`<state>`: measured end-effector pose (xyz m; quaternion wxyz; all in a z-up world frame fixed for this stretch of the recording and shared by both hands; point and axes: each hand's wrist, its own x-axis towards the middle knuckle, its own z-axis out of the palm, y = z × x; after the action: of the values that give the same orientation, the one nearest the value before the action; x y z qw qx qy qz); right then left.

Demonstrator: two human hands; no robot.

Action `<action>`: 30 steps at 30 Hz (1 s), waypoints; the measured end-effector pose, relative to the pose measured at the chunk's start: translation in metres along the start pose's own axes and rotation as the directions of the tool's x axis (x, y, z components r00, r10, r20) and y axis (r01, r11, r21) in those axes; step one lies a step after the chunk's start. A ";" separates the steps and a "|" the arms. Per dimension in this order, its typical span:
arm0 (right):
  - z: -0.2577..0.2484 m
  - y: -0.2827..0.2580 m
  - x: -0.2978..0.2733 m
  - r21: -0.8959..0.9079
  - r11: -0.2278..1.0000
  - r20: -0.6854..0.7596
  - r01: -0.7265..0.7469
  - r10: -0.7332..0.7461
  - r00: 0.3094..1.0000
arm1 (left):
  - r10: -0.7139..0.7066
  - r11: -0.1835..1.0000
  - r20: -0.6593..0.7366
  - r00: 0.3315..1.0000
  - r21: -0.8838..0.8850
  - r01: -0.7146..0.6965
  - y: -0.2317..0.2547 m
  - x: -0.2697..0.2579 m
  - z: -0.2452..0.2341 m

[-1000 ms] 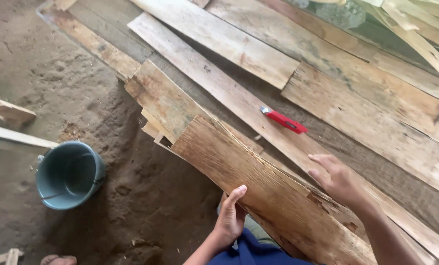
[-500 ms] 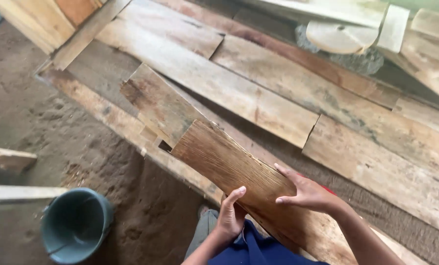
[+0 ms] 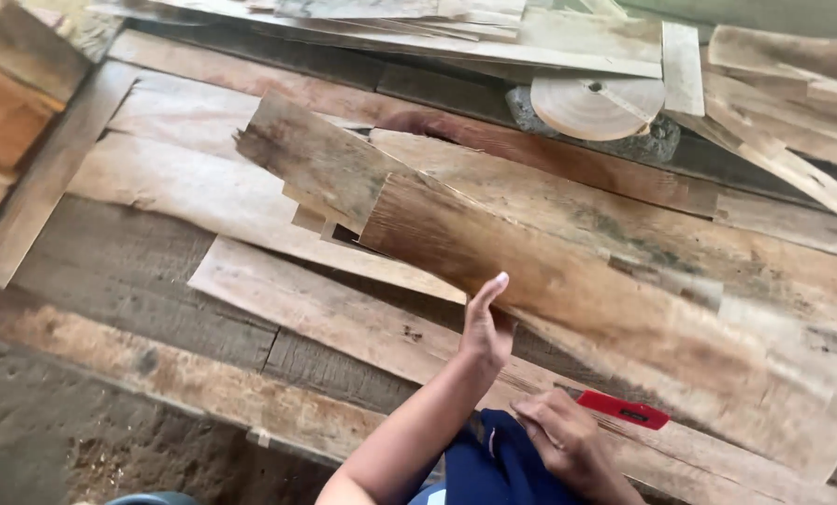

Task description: Cutting and fitting thin wood veneer sheets onto a wooden surface using a utility knife.

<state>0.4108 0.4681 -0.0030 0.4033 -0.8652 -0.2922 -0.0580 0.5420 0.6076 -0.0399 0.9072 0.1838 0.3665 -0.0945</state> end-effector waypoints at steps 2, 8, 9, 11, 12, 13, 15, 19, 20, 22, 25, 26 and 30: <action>0.016 0.019 -0.014 -0.048 0.997 0.058 -0.059 0.061 0.996 | -0.068 0.998 -0.005 0.998 0.012 0.068 0.003 0.027 0.010; 0.037 0.049 -0.038 -0.299 0.918 0.015 -0.262 0.279 0.960 | -0.217 0.936 -0.084 0.972 0.266 0.232 -0.007 0.102 -0.004; 0.037 0.053 -0.040 -0.343 0.898 -0.022 -0.276 0.286 0.958 | -0.265 0.853 -0.102 0.959 0.439 0.282 -0.007 0.110 -0.012; 0.036 0.069 -0.056 -0.381 0.873 -0.051 -0.305 0.310 0.949 | -0.321 0.730 -0.142 0.937 0.594 0.339 0.013 0.096 -0.013; 0.035 0.081 -0.069 -0.499 0.800 -0.085 -0.334 0.338 0.937 | -0.380 0.592 -0.118 0.917 0.731 0.339 0.033 0.075 -0.003; 0.034 0.091 -0.083 -0.606 0.711 -0.120 -0.356 0.361 0.925 | -0.444 0.436 -0.103 0.890 0.843 0.315 0.054 0.052 0.007; 0.022 0.097 -0.099 -0.637 0.588 -0.078 -0.499 0.594 0.800 | -0.420 0.346 -0.048 0.906 0.915 0.209 0.071 0.037 -0.008; 0.013 0.135 -0.140 -0.770 0.494 -0.036 -0.404 0.598 0.801 | -0.317 -0.082 0.361 0.877 0.911 -0.405 0.093 0.022 -0.082; 0.011 0.141 -0.142 -0.769 0.504 -0.026 -0.394 0.591 0.806 | -0.305 -0.081 0.358 0.882 0.913 -0.399 0.096 0.017 -0.097; 0.007 0.153 -0.145 -0.777 0.565 0.038 -0.278 0.482 0.875 | -0.384 -0.687 0.317 0.867 0.530 -0.498 0.102 0.006 -0.127; -0.004 0.173 -0.146 -0.831 0.530 0.189 -0.170 0.556 0.809 | -0.332 -0.846 0.366 0.869 0.291 -0.446 0.107 0.016 -0.159; -0.005 0.171 -0.143 -0.828 0.538 0.196 -0.160 0.544 0.816 | -0.318 -0.851 0.367 0.874 0.296 -0.434 0.108 0.020 -0.164; -0.002 0.156 -0.134 -0.750 0.605 0.135 -0.268 0.537 0.833 | -0.325 -0.797 0.585 0.743 0.253 -0.548 0.112 0.018 -0.161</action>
<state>0.3874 0.3268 -0.1508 -0.0136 -0.9907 -0.1074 0.0827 0.4879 0.7741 -0.1294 0.1357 0.9388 -0.2758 -0.1554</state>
